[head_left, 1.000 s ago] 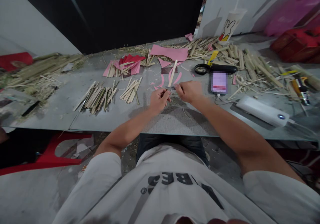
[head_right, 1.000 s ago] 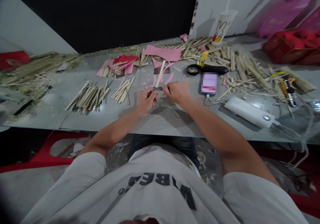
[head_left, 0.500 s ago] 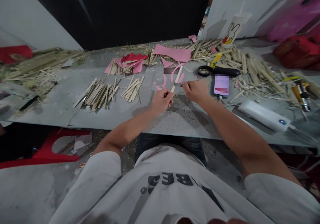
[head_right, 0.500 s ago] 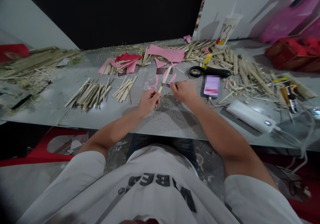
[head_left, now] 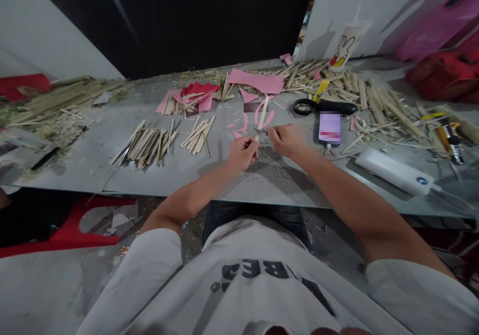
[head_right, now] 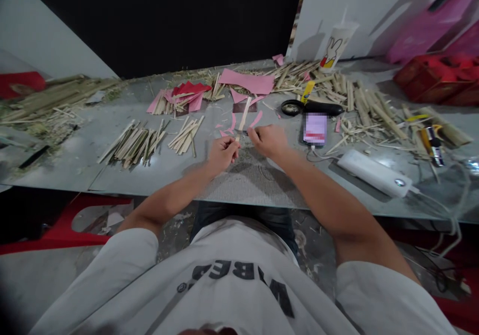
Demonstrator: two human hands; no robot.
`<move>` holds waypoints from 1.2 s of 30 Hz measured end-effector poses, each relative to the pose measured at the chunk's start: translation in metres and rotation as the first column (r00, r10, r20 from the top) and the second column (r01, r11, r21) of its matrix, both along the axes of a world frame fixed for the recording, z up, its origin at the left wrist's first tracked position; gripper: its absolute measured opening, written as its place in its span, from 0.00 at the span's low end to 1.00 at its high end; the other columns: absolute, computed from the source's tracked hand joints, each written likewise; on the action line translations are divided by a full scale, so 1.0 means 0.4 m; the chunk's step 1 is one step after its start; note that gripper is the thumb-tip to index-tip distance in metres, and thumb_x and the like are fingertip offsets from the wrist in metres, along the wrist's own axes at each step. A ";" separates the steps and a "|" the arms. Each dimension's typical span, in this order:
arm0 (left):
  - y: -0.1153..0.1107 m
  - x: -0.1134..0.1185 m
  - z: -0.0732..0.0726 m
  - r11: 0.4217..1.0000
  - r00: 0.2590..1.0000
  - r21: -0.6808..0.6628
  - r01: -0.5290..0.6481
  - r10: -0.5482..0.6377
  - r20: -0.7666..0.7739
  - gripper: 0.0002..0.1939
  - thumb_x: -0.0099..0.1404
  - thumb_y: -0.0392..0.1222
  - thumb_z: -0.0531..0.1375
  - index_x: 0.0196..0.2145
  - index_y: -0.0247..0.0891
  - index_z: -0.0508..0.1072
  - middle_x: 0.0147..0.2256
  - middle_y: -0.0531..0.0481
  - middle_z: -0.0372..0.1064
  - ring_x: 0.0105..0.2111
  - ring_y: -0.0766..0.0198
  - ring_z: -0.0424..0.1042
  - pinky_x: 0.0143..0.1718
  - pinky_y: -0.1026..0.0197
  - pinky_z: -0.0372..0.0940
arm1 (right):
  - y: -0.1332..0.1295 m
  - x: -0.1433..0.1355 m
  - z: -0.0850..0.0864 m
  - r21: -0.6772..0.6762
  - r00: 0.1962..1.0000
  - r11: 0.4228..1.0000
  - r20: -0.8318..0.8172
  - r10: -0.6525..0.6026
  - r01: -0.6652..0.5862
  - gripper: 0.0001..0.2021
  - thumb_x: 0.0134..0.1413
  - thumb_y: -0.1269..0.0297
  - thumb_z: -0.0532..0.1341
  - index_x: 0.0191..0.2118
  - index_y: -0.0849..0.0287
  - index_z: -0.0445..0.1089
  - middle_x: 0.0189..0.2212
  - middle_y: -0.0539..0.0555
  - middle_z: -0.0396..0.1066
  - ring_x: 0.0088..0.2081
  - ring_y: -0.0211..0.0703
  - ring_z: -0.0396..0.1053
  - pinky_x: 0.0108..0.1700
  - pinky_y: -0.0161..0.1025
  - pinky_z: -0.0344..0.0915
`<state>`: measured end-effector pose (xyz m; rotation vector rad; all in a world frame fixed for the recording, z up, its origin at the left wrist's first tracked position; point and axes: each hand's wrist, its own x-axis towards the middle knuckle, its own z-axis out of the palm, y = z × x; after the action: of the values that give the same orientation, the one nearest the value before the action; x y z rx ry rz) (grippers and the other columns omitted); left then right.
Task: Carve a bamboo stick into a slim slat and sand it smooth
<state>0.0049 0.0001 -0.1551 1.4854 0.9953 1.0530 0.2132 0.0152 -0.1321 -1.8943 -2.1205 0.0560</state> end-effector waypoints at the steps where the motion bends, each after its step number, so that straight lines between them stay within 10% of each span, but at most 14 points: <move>1: -0.001 -0.001 0.001 1.000 1.000 0.002 0.002 -0.002 -0.003 0.13 0.74 0.40 0.63 0.29 0.39 0.73 0.19 0.59 0.68 0.15 0.75 0.63 0.19 0.69 0.59 | 0.001 0.001 0.001 0.004 1.000 1.000 -0.002 -0.013 0.013 0.35 0.85 0.48 0.46 0.38 0.60 0.85 0.36 0.65 0.83 0.38 0.55 0.77 0.37 0.47 0.49; 17: 0.001 0.003 -0.023 0.999 1.000 0.040 -0.012 0.013 -0.025 0.13 0.72 0.44 0.62 0.28 0.40 0.75 0.19 0.58 0.69 0.16 0.74 0.63 0.18 0.69 0.59 | 0.022 0.035 0.018 0.010 0.985 0.985 0.006 -0.173 0.173 0.37 0.86 0.47 0.44 0.43 0.64 0.86 0.39 0.71 0.84 0.38 0.58 0.77 0.35 0.46 0.48; 23: -0.004 0.001 -0.020 0.999 0.999 0.053 0.000 0.002 -0.039 0.15 0.72 0.44 0.63 0.27 0.39 0.75 0.19 0.57 0.70 0.16 0.75 0.64 0.19 0.69 0.60 | 0.011 0.025 0.007 -0.010 0.999 0.999 -0.012 -0.032 0.032 0.36 0.85 0.44 0.47 0.37 0.60 0.84 0.35 0.66 0.83 0.39 0.56 0.77 0.38 0.46 0.52; 27: 0.001 0.004 -0.028 0.999 0.999 0.028 -0.020 0.021 -0.040 0.13 0.72 0.42 0.62 0.28 0.39 0.75 0.19 0.58 0.69 0.16 0.75 0.64 0.19 0.69 0.61 | 0.047 0.060 0.001 0.029 0.973 0.973 -0.044 -0.228 0.229 0.40 0.85 0.43 0.42 0.41 0.65 0.85 0.39 0.73 0.82 0.41 0.63 0.79 0.38 0.47 0.55; 36: 0.003 0.015 -0.039 0.993 0.996 -0.069 0.092 -0.092 -0.001 0.12 0.72 0.39 0.62 0.28 0.38 0.75 0.20 0.57 0.71 0.15 0.74 0.64 0.17 0.69 0.59 | 0.092 0.104 -0.015 -0.004 0.723 0.970 -0.666 -0.184 0.244 0.39 0.79 0.27 0.43 0.38 0.56 0.75 0.23 0.55 0.64 0.26 0.49 0.65 0.32 0.47 0.61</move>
<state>0.0109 0.0013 -0.1705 1.4643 0.9479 0.9412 0.2546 0.0519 -0.1383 -1.7050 -1.3882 0.5068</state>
